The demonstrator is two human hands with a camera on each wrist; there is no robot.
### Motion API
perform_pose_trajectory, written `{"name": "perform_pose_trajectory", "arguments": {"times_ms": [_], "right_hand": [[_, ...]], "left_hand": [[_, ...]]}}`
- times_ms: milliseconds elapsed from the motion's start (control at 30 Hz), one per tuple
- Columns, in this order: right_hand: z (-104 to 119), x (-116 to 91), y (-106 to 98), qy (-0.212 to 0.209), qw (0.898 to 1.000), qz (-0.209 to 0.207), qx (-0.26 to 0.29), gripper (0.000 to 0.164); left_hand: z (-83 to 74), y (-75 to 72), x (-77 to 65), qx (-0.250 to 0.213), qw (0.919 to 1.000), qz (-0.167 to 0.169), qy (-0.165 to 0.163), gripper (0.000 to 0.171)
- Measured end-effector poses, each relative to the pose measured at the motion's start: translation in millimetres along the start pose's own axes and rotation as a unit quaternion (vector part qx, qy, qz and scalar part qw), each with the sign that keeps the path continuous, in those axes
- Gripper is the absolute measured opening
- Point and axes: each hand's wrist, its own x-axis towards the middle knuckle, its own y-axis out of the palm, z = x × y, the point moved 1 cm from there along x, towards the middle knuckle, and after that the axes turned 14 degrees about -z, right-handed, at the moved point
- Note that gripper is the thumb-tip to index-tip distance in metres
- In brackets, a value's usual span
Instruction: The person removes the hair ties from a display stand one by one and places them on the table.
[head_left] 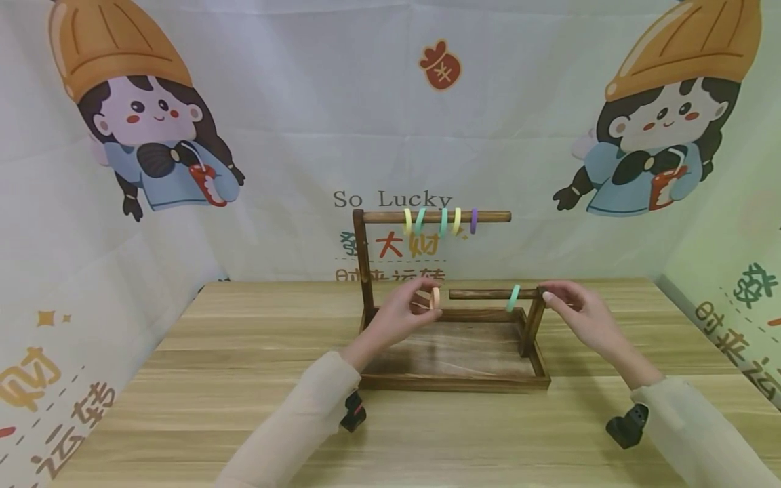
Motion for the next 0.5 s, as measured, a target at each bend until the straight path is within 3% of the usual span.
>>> {"name": "perform_pose_trajectory", "arguments": {"times_ms": [267, 333, 500], "right_hand": [[1.1, -0.6, -0.5, 0.000, 1.000, 0.001, -0.003, 0.034], [1.2, -0.6, -0.6, -0.001, 1.000, 0.001, -0.003, 0.034], [1.6, -0.2, -0.7, -0.002, 1.000, -0.001, -0.007, 0.035]], "left_hand": [[-0.3, -7.0, -8.3, 0.009, 0.9999, 0.011, 0.007, 0.039], [11.4, -5.9, -7.6, 0.006, 0.9998, 0.015, 0.015, 0.038], [17.3, -7.6, -11.1, -0.006, 0.9992, 0.017, 0.035, 0.035]]}}
